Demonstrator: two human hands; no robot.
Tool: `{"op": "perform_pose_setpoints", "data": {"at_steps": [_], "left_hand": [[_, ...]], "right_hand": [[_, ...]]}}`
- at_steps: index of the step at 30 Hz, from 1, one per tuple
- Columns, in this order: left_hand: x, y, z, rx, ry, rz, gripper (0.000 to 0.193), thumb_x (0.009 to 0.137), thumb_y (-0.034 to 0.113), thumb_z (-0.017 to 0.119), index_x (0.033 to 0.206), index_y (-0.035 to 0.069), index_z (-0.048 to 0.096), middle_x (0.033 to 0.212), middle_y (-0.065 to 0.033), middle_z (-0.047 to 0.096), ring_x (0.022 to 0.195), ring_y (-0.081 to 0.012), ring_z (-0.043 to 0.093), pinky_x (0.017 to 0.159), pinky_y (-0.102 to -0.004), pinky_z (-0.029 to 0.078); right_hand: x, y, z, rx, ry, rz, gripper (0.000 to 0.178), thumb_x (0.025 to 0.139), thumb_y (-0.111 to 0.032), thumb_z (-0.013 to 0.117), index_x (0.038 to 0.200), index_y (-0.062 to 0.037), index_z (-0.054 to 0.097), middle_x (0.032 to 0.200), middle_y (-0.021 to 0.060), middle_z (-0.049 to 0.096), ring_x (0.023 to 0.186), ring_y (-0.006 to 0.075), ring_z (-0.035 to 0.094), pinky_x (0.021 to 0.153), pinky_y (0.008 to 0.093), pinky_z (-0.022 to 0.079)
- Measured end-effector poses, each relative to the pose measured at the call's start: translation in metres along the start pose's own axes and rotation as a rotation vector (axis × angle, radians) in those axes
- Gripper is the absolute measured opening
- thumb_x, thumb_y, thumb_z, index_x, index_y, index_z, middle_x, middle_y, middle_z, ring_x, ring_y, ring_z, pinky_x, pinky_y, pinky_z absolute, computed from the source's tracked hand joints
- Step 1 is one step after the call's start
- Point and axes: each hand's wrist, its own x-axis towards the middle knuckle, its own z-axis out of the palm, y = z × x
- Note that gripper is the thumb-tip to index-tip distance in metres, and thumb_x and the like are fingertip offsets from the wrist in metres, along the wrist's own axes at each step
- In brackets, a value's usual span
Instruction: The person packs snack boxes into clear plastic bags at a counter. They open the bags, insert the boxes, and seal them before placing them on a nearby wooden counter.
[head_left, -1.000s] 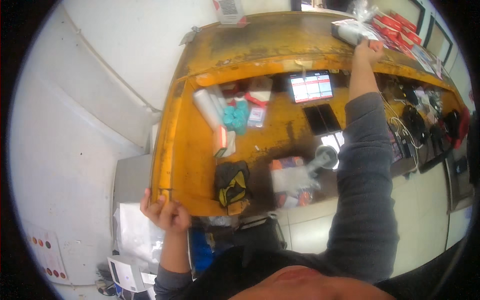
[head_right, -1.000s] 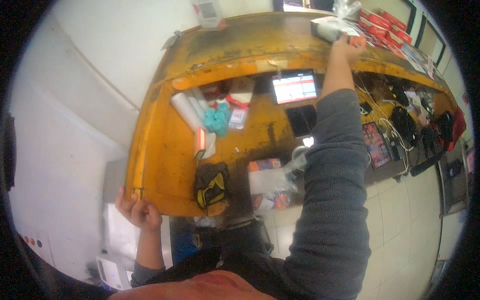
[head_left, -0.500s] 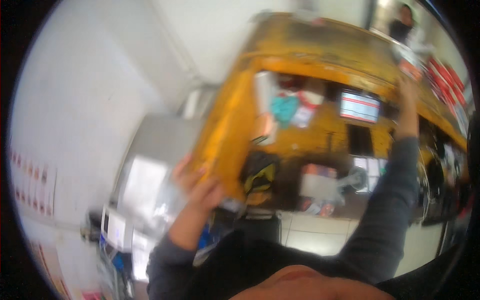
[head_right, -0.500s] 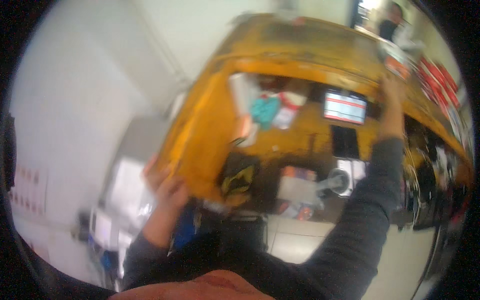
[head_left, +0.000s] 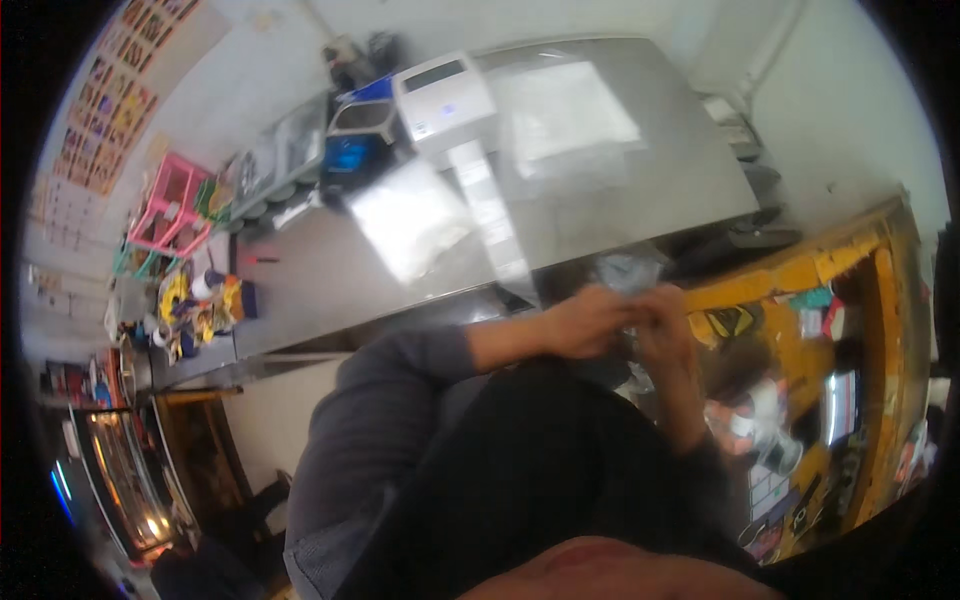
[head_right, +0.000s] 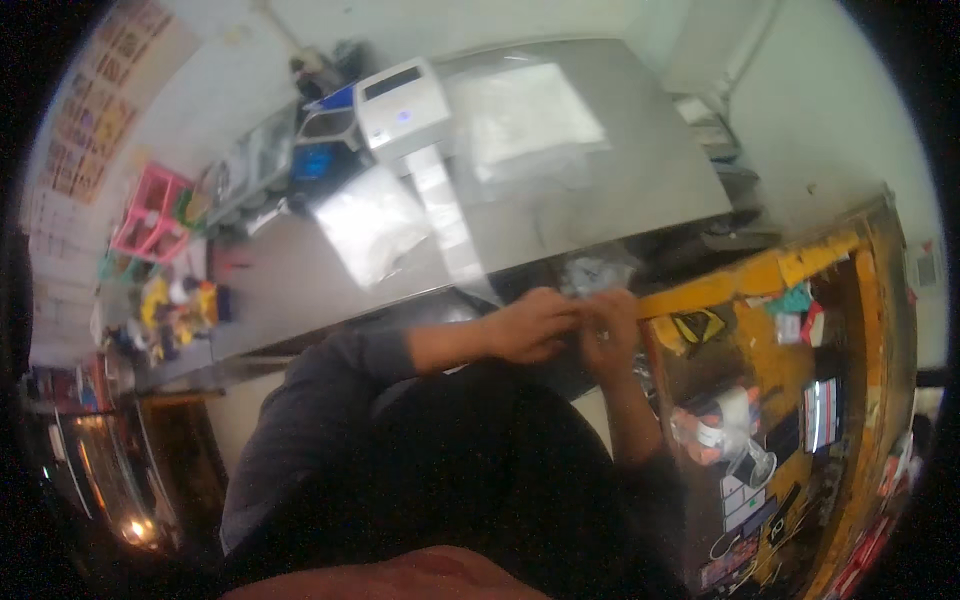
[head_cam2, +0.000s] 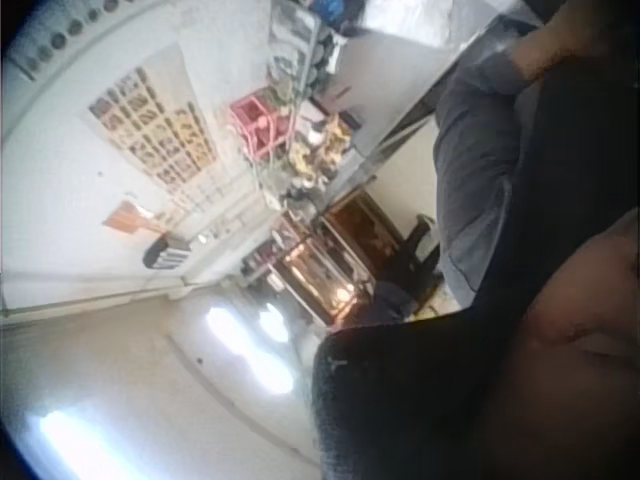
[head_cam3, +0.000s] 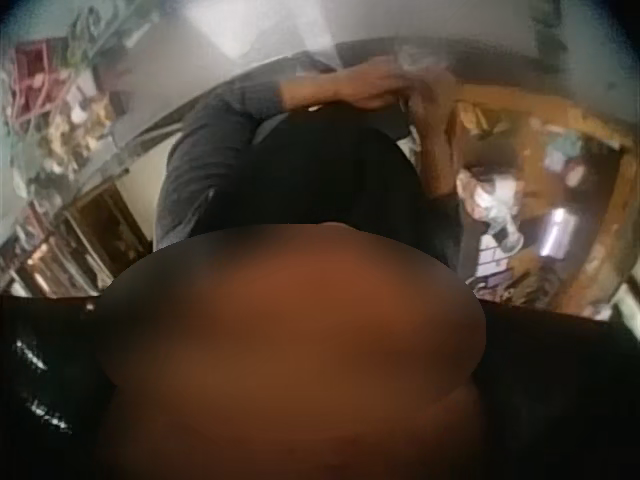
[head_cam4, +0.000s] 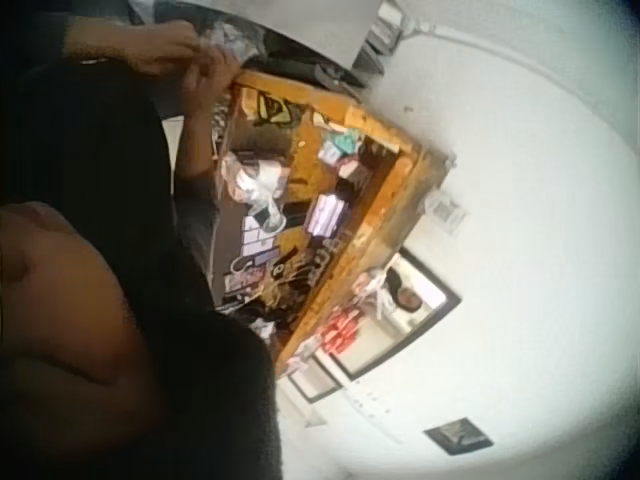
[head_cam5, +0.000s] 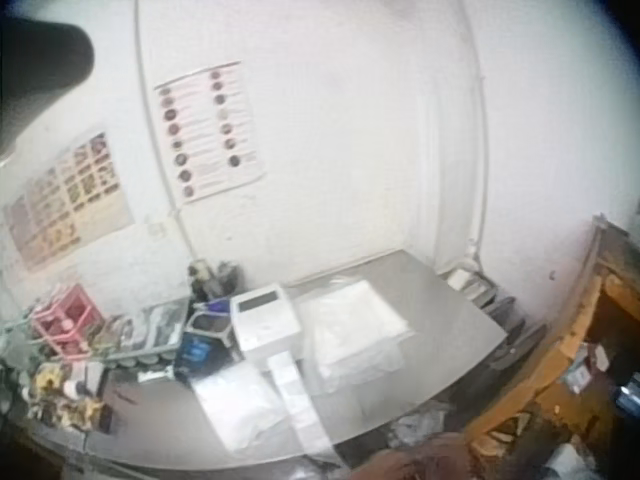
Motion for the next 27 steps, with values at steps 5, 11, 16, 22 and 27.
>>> {"op": "perform_pose_setpoints", "data": {"at_steps": [5, 11, 16, 22, 27], "left_hand": [[-0.185, 0.008, -0.052, 0.139, 0.289, -0.465, 0.033, 0.074, -0.001, 0.061, 0.106, 0.007, 0.06, 0.104, -0.015, 0.058, 0.096, -0.0346, 0.055, 0.083, -0.0424, 0.044], [-0.257, 0.007, -0.106, 0.237, 0.587, -0.504, 0.028, 0.07, -0.001, 0.057, 0.096, 0.007, 0.06, 0.092, -0.0137, 0.058, 0.087, -0.0348, 0.055, 0.078, -0.0434, 0.046], [-0.309, -0.016, -0.151, 0.185, 0.427, -0.585, 0.03, 0.073, 0.003, 0.063, 0.101, 0.011, 0.06, 0.103, -0.0123, 0.059, 0.099, -0.0318, 0.056, 0.085, -0.0417, 0.045], [-0.309, -0.074, -0.148, 0.389, 0.185, -0.352, 0.048, 0.08, 0.03, 0.065, 0.127, 0.028, 0.057, 0.137, -0.0161, 0.044, 0.128, -0.0373, 0.039, 0.1, -0.0559, 0.034], [-0.326, -0.096, -0.142, 0.405, -0.026, -0.41, 0.055, 0.081, 0.052, 0.062, 0.133, 0.037, 0.052, 0.157, -0.0176, 0.011, 0.143, -0.0427, 0.009, 0.101, -0.0701, 0.02]], "right_hand": [[0.083, -0.008, 0.147, 0.192, -0.15, -0.002, 0.022, 0.074, 0.0, 0.055, 0.094, -0.0021, 0.063, 0.096, 0.0136, 0.064, 0.095, 0.031, 0.059, 0.086, 0.0408, 0.045], [0.099, 0.006, 0.325, -0.174, -0.775, -0.432, 0.014, 0.074, -0.007, 0.061, 0.086, -0.007, 0.067, 0.104, 0.0114, 0.064, 0.098, 0.0309, 0.058, 0.088, 0.0429, 0.046], [0.118, -0.007, 0.353, -0.292, -0.672, -0.316, 0.021, 0.075, -0.014, 0.062, 0.093, -0.0091, 0.07, 0.109, 0.007, 0.064, 0.103, 0.0336, 0.053, 0.093, 0.0463, 0.042], [0.098, 0.021, 0.332, -0.214, -0.637, -0.117, 0.022, 0.074, -0.011, 0.067, 0.096, -0.0092, 0.069, 0.121, 0.0096, 0.059, 0.122, 0.0339, 0.045, 0.104, 0.046, 0.033], [0.11, -0.022, 0.323, -0.381, -0.685, -0.351, 0.025, 0.071, -0.008, 0.067, 0.097, -0.0087, 0.067, 0.13, 0.0087, 0.055, 0.127, 0.037, 0.042, 0.106, 0.0486, 0.03]]}}
